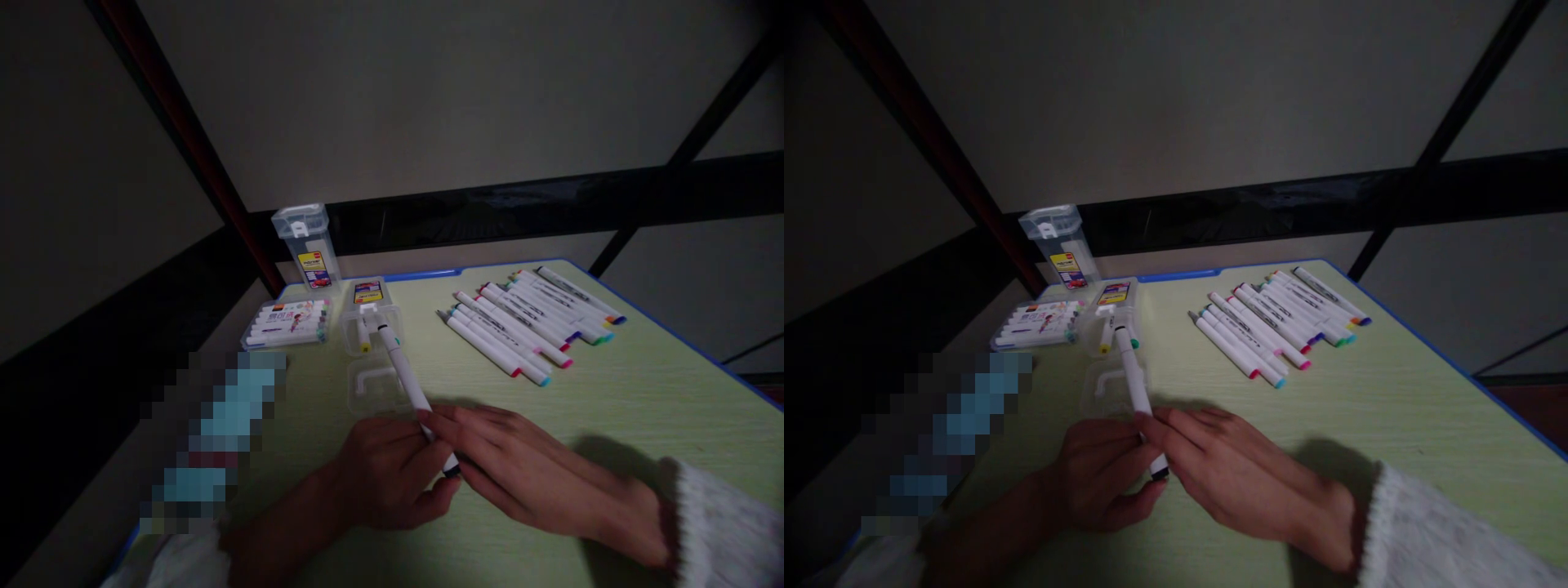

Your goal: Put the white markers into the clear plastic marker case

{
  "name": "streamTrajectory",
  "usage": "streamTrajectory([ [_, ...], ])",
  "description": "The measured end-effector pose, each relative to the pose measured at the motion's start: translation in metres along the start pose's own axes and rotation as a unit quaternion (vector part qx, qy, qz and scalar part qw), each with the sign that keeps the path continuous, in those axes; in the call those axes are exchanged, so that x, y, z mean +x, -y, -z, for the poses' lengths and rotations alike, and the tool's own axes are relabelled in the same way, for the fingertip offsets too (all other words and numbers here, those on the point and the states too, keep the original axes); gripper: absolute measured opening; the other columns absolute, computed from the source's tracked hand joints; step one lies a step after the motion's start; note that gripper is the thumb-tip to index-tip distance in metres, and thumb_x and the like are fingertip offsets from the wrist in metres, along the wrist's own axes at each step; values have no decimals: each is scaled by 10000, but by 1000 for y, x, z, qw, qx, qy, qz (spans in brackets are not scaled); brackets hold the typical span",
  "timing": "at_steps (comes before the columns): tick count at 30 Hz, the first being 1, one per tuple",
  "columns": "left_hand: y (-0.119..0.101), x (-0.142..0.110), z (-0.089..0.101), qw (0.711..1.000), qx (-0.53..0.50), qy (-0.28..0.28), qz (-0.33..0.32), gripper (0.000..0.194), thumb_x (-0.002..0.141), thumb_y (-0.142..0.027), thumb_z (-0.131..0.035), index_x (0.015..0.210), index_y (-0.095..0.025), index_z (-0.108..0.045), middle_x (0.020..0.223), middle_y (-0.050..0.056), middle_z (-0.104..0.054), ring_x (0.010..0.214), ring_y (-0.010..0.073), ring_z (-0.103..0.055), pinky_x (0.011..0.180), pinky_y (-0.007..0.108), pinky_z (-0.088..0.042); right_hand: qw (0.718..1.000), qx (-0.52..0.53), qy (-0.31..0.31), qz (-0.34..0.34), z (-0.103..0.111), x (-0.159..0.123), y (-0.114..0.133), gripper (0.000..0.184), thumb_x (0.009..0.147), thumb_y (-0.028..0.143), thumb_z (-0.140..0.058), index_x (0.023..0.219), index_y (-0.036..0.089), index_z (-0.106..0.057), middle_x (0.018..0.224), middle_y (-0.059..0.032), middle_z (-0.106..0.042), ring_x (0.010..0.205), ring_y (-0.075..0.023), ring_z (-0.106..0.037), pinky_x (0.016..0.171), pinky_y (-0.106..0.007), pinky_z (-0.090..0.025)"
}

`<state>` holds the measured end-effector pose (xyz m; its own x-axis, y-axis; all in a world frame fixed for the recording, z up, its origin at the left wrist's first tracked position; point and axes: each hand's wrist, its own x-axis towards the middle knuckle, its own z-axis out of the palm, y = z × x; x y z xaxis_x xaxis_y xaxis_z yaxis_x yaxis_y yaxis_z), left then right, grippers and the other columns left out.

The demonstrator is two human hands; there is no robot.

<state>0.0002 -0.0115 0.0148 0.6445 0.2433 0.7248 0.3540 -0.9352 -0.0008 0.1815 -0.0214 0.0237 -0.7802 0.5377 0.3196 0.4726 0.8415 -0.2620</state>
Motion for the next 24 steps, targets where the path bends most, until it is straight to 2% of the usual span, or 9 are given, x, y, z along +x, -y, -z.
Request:
streamTrajectory([
  [13, 3, 0, 2, 1000, 4, 2, 6, 128, 812, -186, -446, 771, -124, -551, 615, 51, -650, 535, 144, -625, 496, 224, -505, 1000, -3, 13, -6, -2, -3, -1, 475, 845, 108, -393, 1311, 91, -307, 1155, -153, -571, 1048, -236, -558, 854, -398, -500],
  [24, 4, -2, 0, 1000, 17, 7, 5, 136, 802, -191, -444, 764, -123, -555, 576, 40, -631, 490, 138, -597, 460, 228, -480, 1000, 3, 13, -14, -1, -3, -1, 490, 836, 96, -410, 1313, 98, -297, 1168, -154, -566, 1048, -238, -558, 862, -410, -498],
])
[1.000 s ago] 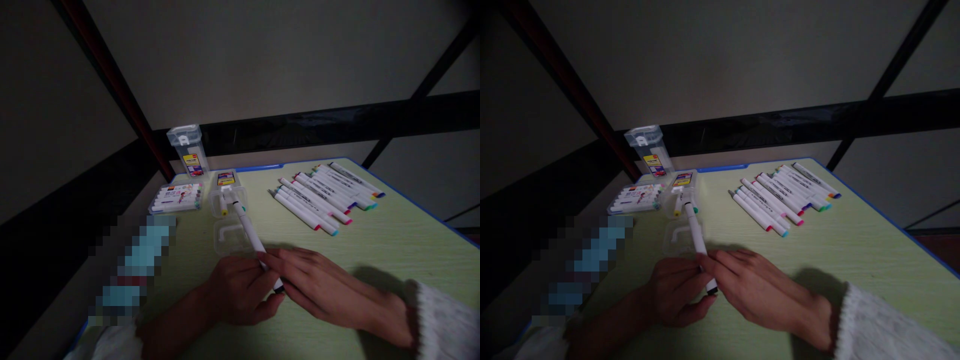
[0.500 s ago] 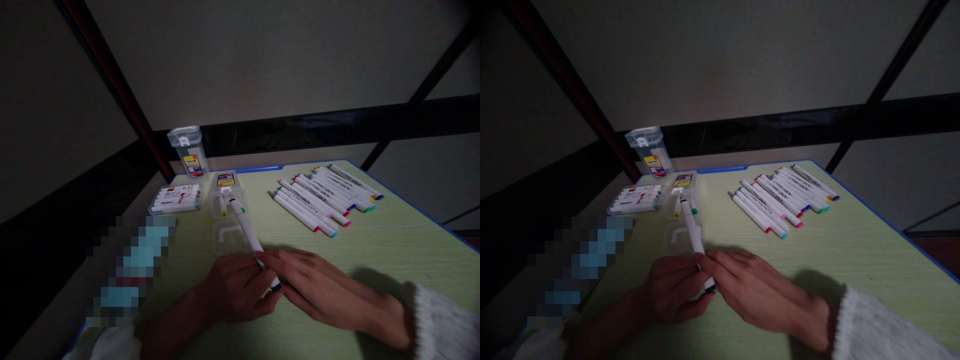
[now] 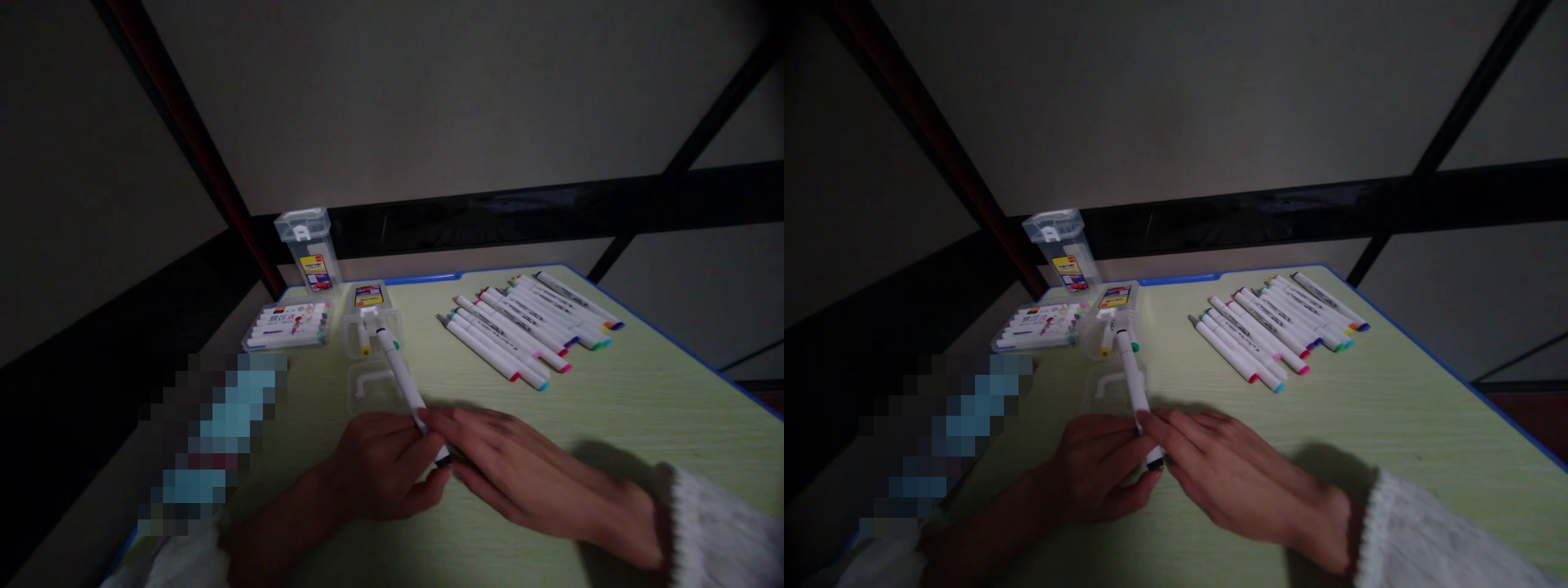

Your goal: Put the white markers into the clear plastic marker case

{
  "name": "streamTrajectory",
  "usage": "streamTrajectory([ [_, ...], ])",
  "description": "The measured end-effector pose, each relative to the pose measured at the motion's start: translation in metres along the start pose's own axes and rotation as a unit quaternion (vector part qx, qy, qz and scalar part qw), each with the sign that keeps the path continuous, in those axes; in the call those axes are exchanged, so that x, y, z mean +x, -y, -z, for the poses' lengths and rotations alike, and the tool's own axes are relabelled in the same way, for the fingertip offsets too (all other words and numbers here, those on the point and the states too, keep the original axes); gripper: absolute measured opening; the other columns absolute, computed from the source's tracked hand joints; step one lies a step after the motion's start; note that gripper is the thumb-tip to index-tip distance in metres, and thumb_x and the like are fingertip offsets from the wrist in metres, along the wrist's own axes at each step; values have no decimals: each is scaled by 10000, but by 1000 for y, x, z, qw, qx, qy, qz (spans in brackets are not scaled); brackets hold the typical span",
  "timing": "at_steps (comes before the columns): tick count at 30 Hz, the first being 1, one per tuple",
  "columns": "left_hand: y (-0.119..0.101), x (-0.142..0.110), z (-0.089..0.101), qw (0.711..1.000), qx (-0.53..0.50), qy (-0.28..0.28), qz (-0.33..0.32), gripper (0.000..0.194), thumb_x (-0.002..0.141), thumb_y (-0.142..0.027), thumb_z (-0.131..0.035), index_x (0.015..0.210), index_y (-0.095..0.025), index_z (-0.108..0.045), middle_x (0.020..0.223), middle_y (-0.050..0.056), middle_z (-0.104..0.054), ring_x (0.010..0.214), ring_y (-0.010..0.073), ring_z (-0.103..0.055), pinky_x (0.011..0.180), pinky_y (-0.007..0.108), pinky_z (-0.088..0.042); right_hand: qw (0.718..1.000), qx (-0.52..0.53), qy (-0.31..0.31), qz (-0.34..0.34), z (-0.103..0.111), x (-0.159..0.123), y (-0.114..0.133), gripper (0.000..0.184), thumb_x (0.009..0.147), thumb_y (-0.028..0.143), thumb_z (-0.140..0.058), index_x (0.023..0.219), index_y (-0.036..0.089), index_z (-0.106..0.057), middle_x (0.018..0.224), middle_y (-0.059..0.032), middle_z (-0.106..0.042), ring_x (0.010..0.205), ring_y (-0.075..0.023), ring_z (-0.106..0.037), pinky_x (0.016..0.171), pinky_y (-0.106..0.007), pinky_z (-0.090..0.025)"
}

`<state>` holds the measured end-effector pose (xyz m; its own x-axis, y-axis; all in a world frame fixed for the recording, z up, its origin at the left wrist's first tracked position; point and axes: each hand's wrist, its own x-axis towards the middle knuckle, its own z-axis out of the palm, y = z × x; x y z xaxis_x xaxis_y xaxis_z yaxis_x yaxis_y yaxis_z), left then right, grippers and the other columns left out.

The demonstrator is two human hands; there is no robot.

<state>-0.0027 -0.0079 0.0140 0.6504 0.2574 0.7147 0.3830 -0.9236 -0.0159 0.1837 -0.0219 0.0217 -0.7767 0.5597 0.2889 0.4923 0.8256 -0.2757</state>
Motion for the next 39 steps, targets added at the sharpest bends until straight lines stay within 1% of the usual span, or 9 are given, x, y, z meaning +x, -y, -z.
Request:
streamTrajectory([
  [9, 3, 0, 1, 1000, 9, -5, 6, 134, 814, -194, -438, 767, -125, -543, 609, 42, -650, 514, 140, -617, 478, 232, -495, 1000, 2, 2, -9, -1, -1, 1, 476, 846, 101, -397, 1311, 101, -293, 1192, -148, -550, 1050, -236, -554, 865, -406, -498],
  [18, 4, -1, 2, 1000, 16, -1, 19, 123, 786, -190, -451, 763, -126, -554, 582, 32, -639, 487, 145, -606, 467, 247, -488, 1000, -6, -21, -6, 0, -1, 1, 454, 849, 107, -388, 1299, 102, -324, 1154, -151, -573, 1013, -229, -576, 837, -398, -512],
  [21, 5, -1, 4, 999, 24, 3, 33, 147, 781, -200, -450, 816, -118, -568, 614, 37, -656, 508, 148, -618, 484, 256, -501, 999, -9, -33, -11, -1, -1, 1, 435, 856, 126, -394, 1288, 110, -341, 1152, -143, -579, 1008, -224, -581, 839, -392, -510],
  [24, 7, -1, 5, 998, 42, -18, 41, 174, 785, -253, -487, 847, -120, -580, 591, 24, -652, 480, 137, -606, 465, 243, -489, 999, -21, -45, -8, -2, -1, 0, 430, 860, 136, -389, 1285, 95, -343, 1145, -152, -586, 1015, -226, -580, 843, -391, -506],
  [27, 11, -1, 6, 997, 56, -45, 40, 170, 768, -292, -565, 790, -126, -587, 526, 2, -624, 431, 123, -577, 435, 226, -458, 999, -34, -36, -4, 0, -1, 1, 425, 860, 136, -379, 1280, 84, -345, 1137, -158, -591, 1002, -232, -586, 829, -398, -511],
  [29, 14, -2, 6, 996, 59, -44, 49, 142, 760, -267, -587, 773, -125, -587, 521, -1, -620, 429, 117, -569, 430, 221, -444, 999, -40, -27, -4, 1, 0, 2, 431, 859, 131, -380, 1285, 85, -337, 1128, -157, -595, 986, -236, -591, 817, -404, -515],
  [32, 16, -2, 7, 995, 69, -35, 66, 100, 766, -217, -554, 784, -125, -590, 540, 0, -623, 443, 119, -570, 442, 222, -449, 999, -38, -21, -3, 0, 1, 3, 435, 863, 128, -380, 1294, 98, -332, 1080, -147, -613, 960, -240, -600, 796, -416, -522],
  [36, 17, -2, 7, 991, 88, -35, 93, 115, 760, -202, -514, 799, -133, -598, 558, 7, -623, 471, 130, -581, 467, 225, -467, 999, -28, -28, -2, -1, 0, 3, 415, 879, 146, -369, 1293, 121, -350, 1046, -132, -623, 935, -232, -606, 786, -417, -522],
  [39, 19, -2, 7, 989, 85, -25, 115, 120, 762, -207, -518, 805, -134, -603, 556, 9, -613, 457, 117, -562, 460, 210, -454, 999, -32, -25, 0, -1, 0, 2, 411, 884, 149, -358, 1293, 118, -348, 1050, -136, -620, 928, -230, -606, 787, -414, -520],
])
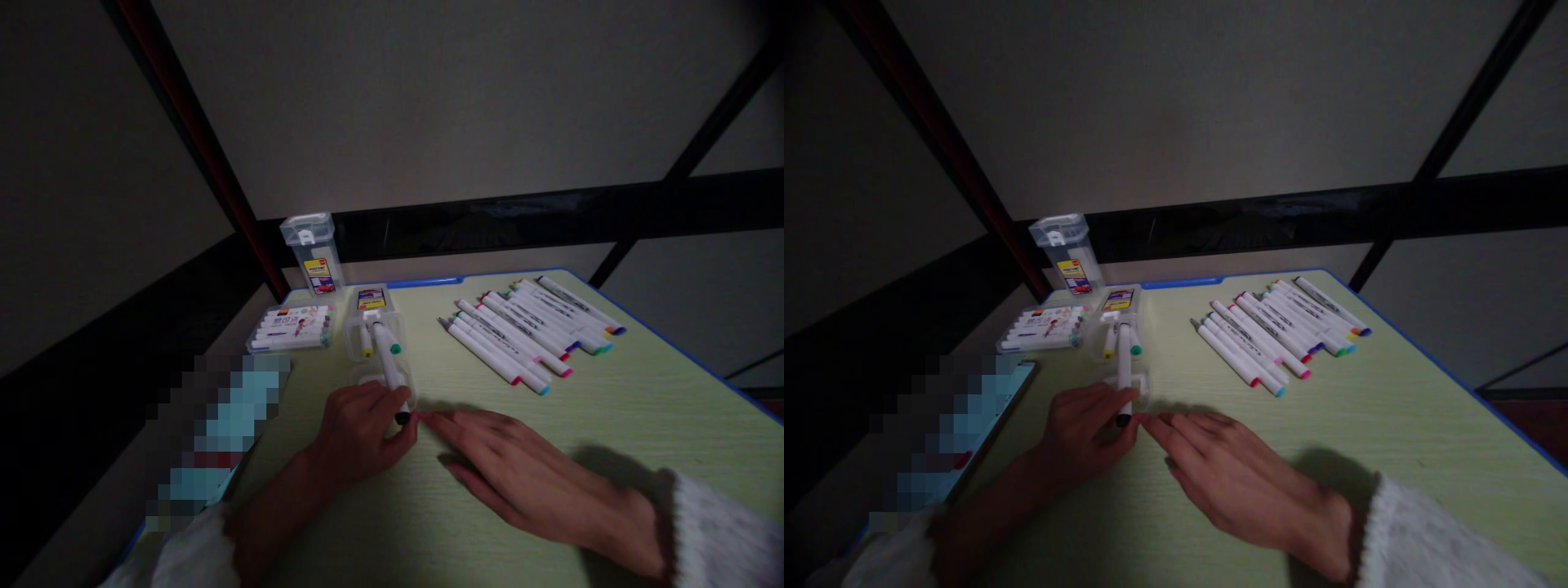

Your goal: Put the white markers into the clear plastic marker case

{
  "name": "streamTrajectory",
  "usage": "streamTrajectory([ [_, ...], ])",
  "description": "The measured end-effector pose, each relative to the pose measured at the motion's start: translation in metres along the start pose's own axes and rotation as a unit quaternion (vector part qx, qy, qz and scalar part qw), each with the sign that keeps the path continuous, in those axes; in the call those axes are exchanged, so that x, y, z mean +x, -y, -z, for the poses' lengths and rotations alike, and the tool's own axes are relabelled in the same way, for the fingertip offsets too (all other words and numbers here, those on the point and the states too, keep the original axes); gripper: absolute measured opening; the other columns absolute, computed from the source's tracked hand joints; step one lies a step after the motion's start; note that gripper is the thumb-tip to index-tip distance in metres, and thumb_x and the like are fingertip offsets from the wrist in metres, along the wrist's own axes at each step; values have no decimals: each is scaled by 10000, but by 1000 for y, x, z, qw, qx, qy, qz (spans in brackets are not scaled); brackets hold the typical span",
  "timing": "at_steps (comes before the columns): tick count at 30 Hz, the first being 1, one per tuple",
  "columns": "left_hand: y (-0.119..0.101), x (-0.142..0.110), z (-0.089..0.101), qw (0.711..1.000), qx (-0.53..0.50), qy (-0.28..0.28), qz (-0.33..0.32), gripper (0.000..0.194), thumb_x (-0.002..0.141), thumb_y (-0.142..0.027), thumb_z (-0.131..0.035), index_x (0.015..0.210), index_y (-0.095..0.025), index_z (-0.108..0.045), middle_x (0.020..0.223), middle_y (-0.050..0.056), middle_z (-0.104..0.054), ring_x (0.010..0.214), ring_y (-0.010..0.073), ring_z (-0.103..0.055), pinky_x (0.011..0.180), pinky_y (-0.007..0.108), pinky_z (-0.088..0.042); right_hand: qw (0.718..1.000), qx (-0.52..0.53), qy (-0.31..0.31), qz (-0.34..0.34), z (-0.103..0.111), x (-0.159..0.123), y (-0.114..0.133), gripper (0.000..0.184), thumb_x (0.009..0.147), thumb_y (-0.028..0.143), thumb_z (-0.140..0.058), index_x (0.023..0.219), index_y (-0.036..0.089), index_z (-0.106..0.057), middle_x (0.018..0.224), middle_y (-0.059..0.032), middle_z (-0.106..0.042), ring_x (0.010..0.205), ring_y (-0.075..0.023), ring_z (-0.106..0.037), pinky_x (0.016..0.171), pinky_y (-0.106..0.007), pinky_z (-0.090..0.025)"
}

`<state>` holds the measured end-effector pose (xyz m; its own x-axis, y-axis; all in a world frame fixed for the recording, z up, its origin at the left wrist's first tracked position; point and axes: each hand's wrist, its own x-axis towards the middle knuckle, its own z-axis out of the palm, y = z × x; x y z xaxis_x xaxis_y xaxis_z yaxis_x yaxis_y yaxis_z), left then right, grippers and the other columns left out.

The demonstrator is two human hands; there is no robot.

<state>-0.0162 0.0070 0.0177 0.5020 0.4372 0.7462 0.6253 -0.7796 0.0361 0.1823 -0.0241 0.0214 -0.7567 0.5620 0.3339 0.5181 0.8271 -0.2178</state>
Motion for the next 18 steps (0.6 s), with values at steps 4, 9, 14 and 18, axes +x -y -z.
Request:
streamTrajectory([
  [4, 3, 0, -1, 1000, 4, 4, 22, 134, 780, -208, -507, 830, -128, -602, 554, 11, -602, 449, 105, -542, 449, 191, -438, 1000, 3, 19, 1, 1, 0, 0, 430, 877, 141, -375, 1303, 116, -324, 1055, -128, -615, 944, -230, -596, 808, -415, -511],
  [9, 5, 0, -2, 999, 9, 8, 39, 190, 795, -216, -495, 914, -103, -592, 578, 17, -599, 475, 116, -547, 461, 200, -447, 1000, 6, 20, 1, 1, -1, 1, 418, 874, 140, -387, 1290, 115, -345, 1022, -114, -623, 919, -224, -603, 798, -424, -514],
  [14, 7, -2, -4, 998, 24, 16, 62, 161, 789, -222, -494, 884, -118, -573, 595, 14, -589, 493, 121, -545, 479, 208, -442, 999, -1, 35, 4, 2, 0, 1, 406, 860, 127, -406, 1264, 105, -375, 1030, -118, -618, 924, -232, -598, 806, -427, -512],
  [18, 9, -2, -6, 995, 30, 21, 93, 123, 775, -219, -488, 862, -149, -541, 606, -5, -572, 505, 114, -533, 497, 204, -434, 999, -11, 34, 4, 1, 0, 1, 391, 864, 135, -404, 1254, 115, -388, 998, -113, -625, 909, -229, -602, 790, -417, -518],
])
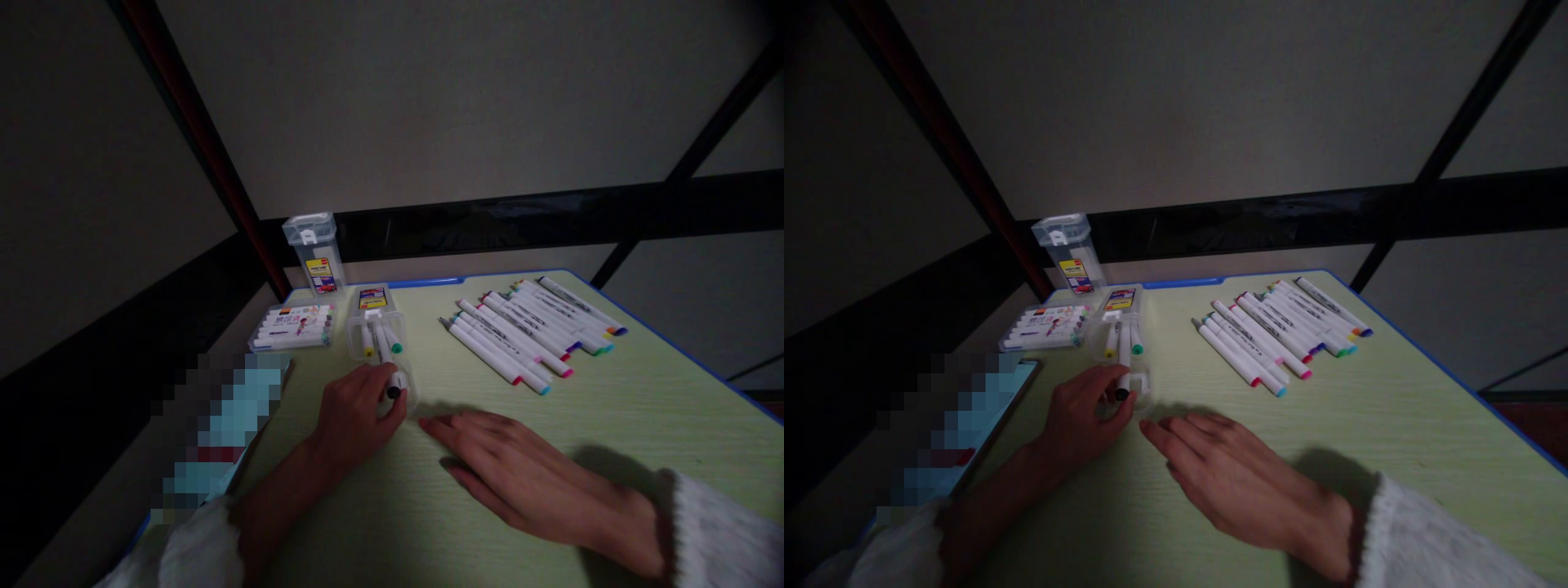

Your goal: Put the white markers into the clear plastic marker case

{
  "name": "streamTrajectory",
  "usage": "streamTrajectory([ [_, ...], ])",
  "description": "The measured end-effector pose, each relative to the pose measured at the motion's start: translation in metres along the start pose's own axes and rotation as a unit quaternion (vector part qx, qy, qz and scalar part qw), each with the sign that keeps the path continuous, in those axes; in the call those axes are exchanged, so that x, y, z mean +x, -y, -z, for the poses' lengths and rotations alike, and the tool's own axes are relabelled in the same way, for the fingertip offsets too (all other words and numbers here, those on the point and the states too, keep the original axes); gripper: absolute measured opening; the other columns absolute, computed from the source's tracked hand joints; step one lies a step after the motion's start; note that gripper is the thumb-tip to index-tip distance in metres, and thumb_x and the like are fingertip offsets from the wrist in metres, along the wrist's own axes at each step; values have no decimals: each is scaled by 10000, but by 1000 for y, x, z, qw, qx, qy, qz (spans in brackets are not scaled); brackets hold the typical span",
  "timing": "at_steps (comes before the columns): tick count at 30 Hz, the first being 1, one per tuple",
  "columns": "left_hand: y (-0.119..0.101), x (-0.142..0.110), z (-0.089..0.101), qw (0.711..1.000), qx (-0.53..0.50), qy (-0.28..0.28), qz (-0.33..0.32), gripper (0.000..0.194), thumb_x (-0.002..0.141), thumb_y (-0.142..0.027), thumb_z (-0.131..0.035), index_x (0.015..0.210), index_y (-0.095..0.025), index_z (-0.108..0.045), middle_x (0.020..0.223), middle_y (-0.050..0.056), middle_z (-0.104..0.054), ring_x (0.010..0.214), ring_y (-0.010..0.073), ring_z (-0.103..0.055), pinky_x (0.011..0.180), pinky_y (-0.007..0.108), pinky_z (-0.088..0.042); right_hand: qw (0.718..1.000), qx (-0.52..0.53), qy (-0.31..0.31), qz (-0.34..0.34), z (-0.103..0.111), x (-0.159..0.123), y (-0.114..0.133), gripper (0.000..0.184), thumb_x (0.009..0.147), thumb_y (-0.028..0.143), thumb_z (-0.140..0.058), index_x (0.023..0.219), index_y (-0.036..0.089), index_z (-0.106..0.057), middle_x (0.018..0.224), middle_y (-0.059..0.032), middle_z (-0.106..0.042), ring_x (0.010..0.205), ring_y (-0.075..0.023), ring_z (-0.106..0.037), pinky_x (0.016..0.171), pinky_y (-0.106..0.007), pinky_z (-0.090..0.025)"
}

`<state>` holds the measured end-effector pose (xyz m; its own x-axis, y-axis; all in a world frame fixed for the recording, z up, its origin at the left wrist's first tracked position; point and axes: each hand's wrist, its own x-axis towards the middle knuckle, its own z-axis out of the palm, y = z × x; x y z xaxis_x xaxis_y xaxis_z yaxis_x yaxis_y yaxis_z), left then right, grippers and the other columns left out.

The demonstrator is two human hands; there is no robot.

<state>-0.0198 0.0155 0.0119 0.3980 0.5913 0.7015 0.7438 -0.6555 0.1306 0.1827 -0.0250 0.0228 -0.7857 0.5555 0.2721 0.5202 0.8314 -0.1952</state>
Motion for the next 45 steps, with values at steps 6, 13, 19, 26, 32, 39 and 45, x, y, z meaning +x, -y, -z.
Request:
streamTrajectory([
  [6, 4, 0, 0, 998, 13, 23, 62, 74, 752, -217, -492, 812, -173, -493, 611, -31, -542, 516, 115, -530, 492, 207, -408, 1000, -6, -1, 12, -1, 0, 0, 383, 867, 131, -391, 1248, 91, -389, 959, -112, -626, 865, -221, -601, 762, -399, -522],
  [13, 6, 1, -1, 992, 10, 51, 118, 88, 744, -246, -526, 768, -186, -466, 622, -39, -558, 525, 121, -550, 510, 218, -409, 1000, -1, -5, 11, -1, -1, -1, 391, 861, 130, -406, 1251, 97, -397, 965, -101, -623, 875, -212, -595, 775, -380, -513],
  [19, 9, 2, -2, 992, 16, 46, 118, 100, 751, -227, -521, 840, -180, -515, 649, -21, -587, 541, 129, -556, 518, 221, -419, 1000, -11, 5, 14, -1, -1, -1, 390, 855, 126, -422, 1241, 87, -397, 944, -99, -622, 850, -215, -593, 763, -379, -514],
  [26, 12, 3, -2, 992, 29, 46, 114, 203, 740, -200, -542, 938, -158, -560, 656, -9, -609, 557, 136, -567, 528, 228, -424, 1000, -14, 4, 16, -1, -1, -1, 385, 855, 121, -417, 1238, 89, -408, 930, -96, -622, 843, -211, -596, 757, -373, -513],
  [32, 10, 5, -2, 992, 32, 44, 116, 251, 732, -184, -551, 977, -142, -587, 668, 1, -631, 564, 140, -576, 543, 236, -439, 1000, -20, -1, 18, -3, -2, -2, 396, 856, 128, -422, 1250, 98, -401, 952, -94, -623, 851, -207, -596, 766, -369, -509],
  [39, 11, 3, -3, 993, 33, 46, 105, 248, 741, -191, -537, 979, -143, -585, 698, 10, -641, 601, 148, -588, 553, 240, -441, 999, -33, -6, 25, -4, -2, -2, 398, 849, 129, -427, 1246, 98, -410, 976, -106, -623, 884, -208, -595, 790, -365, -503],
  [45, 10, 3, -3, 991, 36, 52, 115, 318, 744, -204, -542, 1059, -158, -547, 678, -14, -622, 579, 136, -574, 540, 229, -428, 999, -28, 13, 25, -3, -2, -2, 414, 838, 106, -429, 1251, 104, -401, 1002, -101, -613, 887, -215, -589, 797, -382, -507],
])
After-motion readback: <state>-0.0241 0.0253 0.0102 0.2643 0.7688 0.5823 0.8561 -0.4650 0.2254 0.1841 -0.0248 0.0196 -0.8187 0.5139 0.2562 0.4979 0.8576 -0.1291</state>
